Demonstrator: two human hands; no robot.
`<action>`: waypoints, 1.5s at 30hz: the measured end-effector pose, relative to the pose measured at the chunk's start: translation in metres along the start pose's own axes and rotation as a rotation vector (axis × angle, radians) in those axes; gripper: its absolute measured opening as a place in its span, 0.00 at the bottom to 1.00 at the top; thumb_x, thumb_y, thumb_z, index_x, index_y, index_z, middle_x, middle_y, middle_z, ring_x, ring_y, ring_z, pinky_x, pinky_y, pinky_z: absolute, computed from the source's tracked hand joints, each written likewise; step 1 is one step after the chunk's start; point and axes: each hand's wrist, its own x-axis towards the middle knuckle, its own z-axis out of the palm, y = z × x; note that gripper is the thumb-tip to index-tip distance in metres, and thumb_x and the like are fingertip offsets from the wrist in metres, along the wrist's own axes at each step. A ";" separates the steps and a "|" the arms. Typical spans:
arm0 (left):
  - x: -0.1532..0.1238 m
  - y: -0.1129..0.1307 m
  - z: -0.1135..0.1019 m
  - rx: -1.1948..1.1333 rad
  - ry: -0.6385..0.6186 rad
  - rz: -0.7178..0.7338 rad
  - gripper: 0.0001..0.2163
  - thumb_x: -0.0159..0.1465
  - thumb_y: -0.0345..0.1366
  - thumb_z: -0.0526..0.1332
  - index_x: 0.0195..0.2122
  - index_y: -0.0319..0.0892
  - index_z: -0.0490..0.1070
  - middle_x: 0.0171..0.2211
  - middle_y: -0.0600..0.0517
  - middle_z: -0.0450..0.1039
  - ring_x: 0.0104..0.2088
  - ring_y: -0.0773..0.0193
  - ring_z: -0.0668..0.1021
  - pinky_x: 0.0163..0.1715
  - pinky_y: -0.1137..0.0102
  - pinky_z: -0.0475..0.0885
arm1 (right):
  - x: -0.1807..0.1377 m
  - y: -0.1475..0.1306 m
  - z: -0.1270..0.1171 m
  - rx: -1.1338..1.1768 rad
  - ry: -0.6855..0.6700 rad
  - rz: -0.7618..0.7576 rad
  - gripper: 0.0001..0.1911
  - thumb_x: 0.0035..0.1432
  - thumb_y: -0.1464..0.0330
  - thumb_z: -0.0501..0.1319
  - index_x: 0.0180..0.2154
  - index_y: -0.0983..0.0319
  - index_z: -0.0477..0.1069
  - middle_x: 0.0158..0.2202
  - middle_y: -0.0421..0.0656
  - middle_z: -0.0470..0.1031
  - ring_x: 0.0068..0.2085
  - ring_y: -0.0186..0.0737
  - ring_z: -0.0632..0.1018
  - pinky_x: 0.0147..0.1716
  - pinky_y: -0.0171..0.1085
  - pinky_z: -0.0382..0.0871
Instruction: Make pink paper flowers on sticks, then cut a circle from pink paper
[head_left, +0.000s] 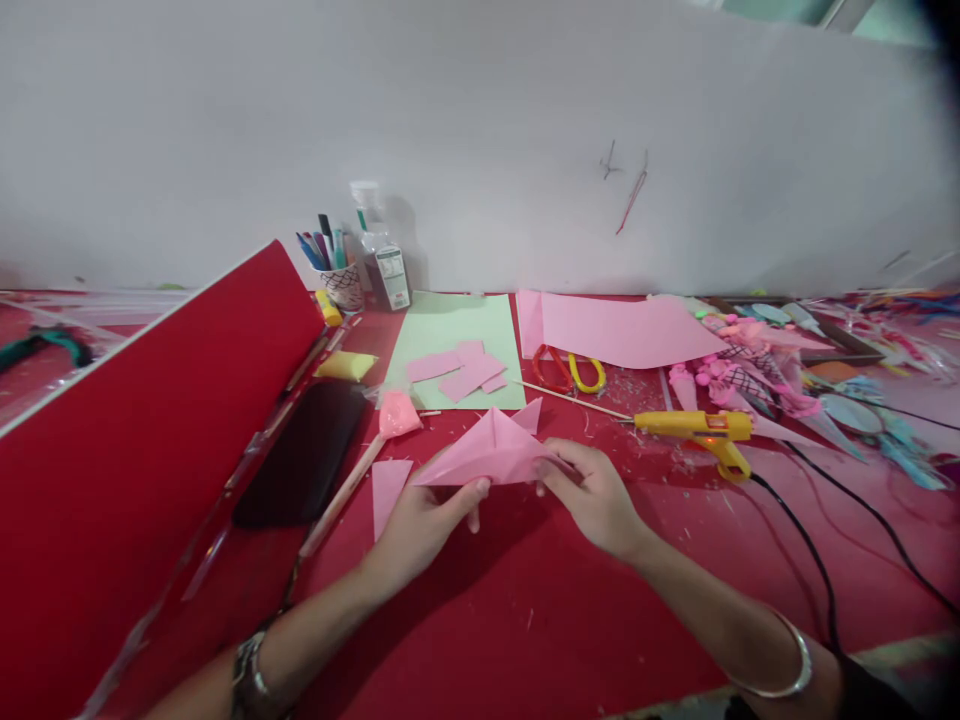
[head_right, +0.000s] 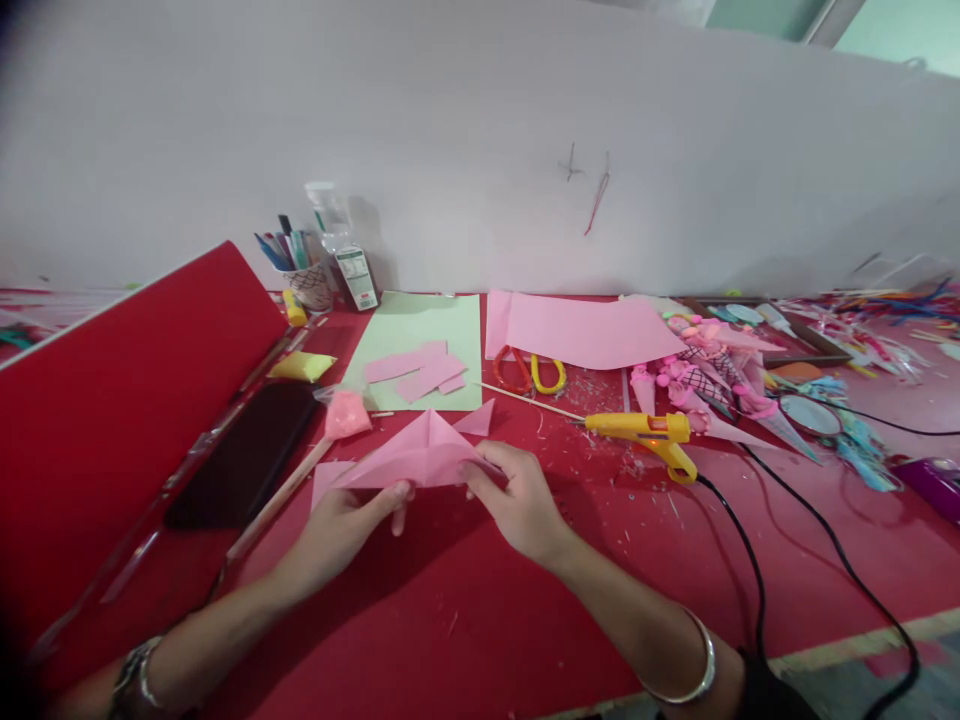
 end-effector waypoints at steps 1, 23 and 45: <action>-0.001 0.003 0.001 0.046 0.049 -0.027 0.19 0.56 0.43 0.54 0.12 0.40 0.63 0.16 0.54 0.67 0.23 0.65 0.70 0.30 0.71 0.66 | 0.000 0.001 0.001 0.025 -0.017 0.030 0.13 0.57 0.65 0.52 0.23 0.63 0.63 0.19 0.37 0.64 0.24 0.31 0.68 0.26 0.30 0.62; -0.001 0.004 0.013 -0.133 0.110 -0.066 0.09 0.54 0.38 0.58 0.20 0.40 0.69 0.21 0.54 0.73 0.25 0.65 0.74 0.31 0.71 0.69 | -0.009 0.009 0.022 0.334 -0.036 0.266 0.07 0.50 0.67 0.58 0.25 0.64 0.70 0.23 0.40 0.72 0.26 0.33 0.73 0.28 0.34 0.69; 0.003 -0.014 0.003 0.089 0.009 0.122 0.07 0.55 0.36 0.58 0.26 0.39 0.72 0.25 0.53 0.75 0.26 0.66 0.74 0.25 0.75 0.66 | -0.009 0.011 0.019 0.207 -0.117 0.152 0.05 0.50 0.69 0.58 0.29 0.64 0.69 0.24 0.41 0.73 0.27 0.34 0.73 0.29 0.34 0.68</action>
